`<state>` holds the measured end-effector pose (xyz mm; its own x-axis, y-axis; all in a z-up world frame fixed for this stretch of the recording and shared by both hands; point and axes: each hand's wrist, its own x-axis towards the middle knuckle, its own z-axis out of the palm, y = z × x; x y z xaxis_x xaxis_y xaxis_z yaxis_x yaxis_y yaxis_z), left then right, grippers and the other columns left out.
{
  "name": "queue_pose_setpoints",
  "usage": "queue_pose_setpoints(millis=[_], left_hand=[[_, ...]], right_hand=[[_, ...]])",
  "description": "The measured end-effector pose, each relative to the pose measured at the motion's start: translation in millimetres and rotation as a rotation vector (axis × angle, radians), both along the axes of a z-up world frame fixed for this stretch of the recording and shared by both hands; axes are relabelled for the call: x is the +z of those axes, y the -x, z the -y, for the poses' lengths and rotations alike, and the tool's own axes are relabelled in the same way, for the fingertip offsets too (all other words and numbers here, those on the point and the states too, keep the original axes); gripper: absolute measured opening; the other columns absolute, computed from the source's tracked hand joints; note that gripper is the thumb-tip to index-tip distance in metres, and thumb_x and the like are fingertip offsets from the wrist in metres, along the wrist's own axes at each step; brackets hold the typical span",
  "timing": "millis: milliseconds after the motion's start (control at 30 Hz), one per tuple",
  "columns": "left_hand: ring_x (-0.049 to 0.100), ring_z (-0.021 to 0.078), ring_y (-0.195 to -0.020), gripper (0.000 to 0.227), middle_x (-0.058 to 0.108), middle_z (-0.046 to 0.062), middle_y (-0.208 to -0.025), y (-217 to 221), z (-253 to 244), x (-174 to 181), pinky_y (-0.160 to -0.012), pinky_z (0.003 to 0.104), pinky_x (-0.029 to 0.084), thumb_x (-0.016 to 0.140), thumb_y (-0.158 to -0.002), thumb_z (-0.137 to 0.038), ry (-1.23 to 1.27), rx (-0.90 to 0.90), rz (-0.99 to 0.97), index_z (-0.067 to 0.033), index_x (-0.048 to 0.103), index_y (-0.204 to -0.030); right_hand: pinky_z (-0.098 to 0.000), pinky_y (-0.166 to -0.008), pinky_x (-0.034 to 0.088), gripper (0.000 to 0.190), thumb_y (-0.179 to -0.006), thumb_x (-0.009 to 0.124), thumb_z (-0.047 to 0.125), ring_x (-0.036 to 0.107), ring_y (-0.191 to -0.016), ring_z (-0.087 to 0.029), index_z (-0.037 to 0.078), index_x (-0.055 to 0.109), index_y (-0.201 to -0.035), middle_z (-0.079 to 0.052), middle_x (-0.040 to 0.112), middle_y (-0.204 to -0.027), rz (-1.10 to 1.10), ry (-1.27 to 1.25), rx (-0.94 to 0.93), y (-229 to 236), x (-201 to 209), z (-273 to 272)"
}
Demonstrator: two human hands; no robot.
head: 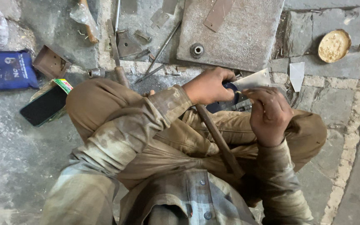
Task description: The person sits on the floor and uses a hammer and a metal punch to create holes in small metal pieces. They repeatedly position the punch on the metal, strike it with the hammer, and then inspect the resulting holes.
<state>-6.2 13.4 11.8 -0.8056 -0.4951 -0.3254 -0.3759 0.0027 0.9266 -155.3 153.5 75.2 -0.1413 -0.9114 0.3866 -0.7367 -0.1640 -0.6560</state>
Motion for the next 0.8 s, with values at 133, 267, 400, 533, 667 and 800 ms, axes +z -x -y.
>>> queue_pose_setpoints(millis=[133,267,400,533,667,800], left_hand=[[0.071,0.0169,-0.075,0.042,0.077,0.010,-0.086,4.3,1.1,-1.0,-0.070,0.032,0.056,0.074,-0.071,-0.026,0.055,0.020,-0.056,-0.0026,0.075,-0.105],[0.071,0.0187,-0.074,0.044,0.077,0.012,-0.086,-0.5,-2.8,-5.3,-0.070,0.033,0.056,0.072,-0.071,-0.029,0.000,-0.005,0.012,-0.0036,0.073,-0.108],[0.069,0.0233,-0.077,0.041,0.073,0.017,-0.088,3.9,0.1,-10.1,-0.071,0.037,0.054,0.074,-0.071,-0.025,0.128,-0.003,-0.074,0.0000,0.073,-0.103],[0.071,0.0247,-0.076,0.037,0.074,0.017,-0.087,-3.6,-4.6,-13.1,-0.071,0.037,0.056,0.071,-0.073,-0.027,0.082,-0.017,-0.002,-0.0012,0.073,-0.100],[0.073,0.0270,-0.077,0.037,0.074,0.017,-0.086,-0.2,1.7,-5.8,-0.072,0.039,0.056,0.070,-0.073,-0.028,0.053,-0.023,0.044,-0.0013,0.072,-0.098],[0.072,0.0303,-0.079,0.036,0.073,0.019,-0.088,-1.2,3.1,-8.4,-0.073,0.039,0.056,0.070,-0.074,-0.028,0.111,-0.017,0.080,-0.0015,0.072,-0.099]], right_hand=[[-0.0358,-0.089,0.058,0.018,-0.096,0.061,-0.014,0.073,-0.101,-0.029,0.000,0.065,-0.105,-0.012,0.074,-0.107,0.009,-0.004,0.034,9.0,-7.7,2.3],[-0.0330,-0.081,0.059,0.018,-0.099,0.063,-0.015,0.074,-0.094,-0.025,0.002,0.067,-0.105,-0.014,0.076,-0.105,-0.021,0.072,0.074,15.0,-40.2,-4.3],[-0.0325,-0.082,0.055,0.018,-0.098,0.059,-0.011,0.070,-0.094,-0.020,0.002,0.063,-0.109,-0.010,0.072,-0.102,0.016,0.011,-0.093,69.4,-56.6,-11.0],[-0.0350,-0.077,0.050,0.011,-0.107,0.072,-0.008,0.063,-0.079,-0.021,-0.001,0.068,-0.115,-0.013,0.074,-0.094,-0.166,0.087,-0.409,220.0,-92.6,35.0],[-0.0323,-0.078,0.061,0.015,-0.097,0.068,-0.007,0.075,-0.090,-0.019,0.004,0.076,-0.104,-0.010,0.077,-0.102,-0.268,-0.034,-0.352,334.0,-183.3,73.3],[-0.0374,-0.080,0.057,0.016,-0.088,0.072,-0.007,0.072,-0.088,-0.027,0.001,0.080,-0.099,-0.014,0.077,-0.100,-0.396,-0.131,-0.304,374.0,-237.5,71.7]])
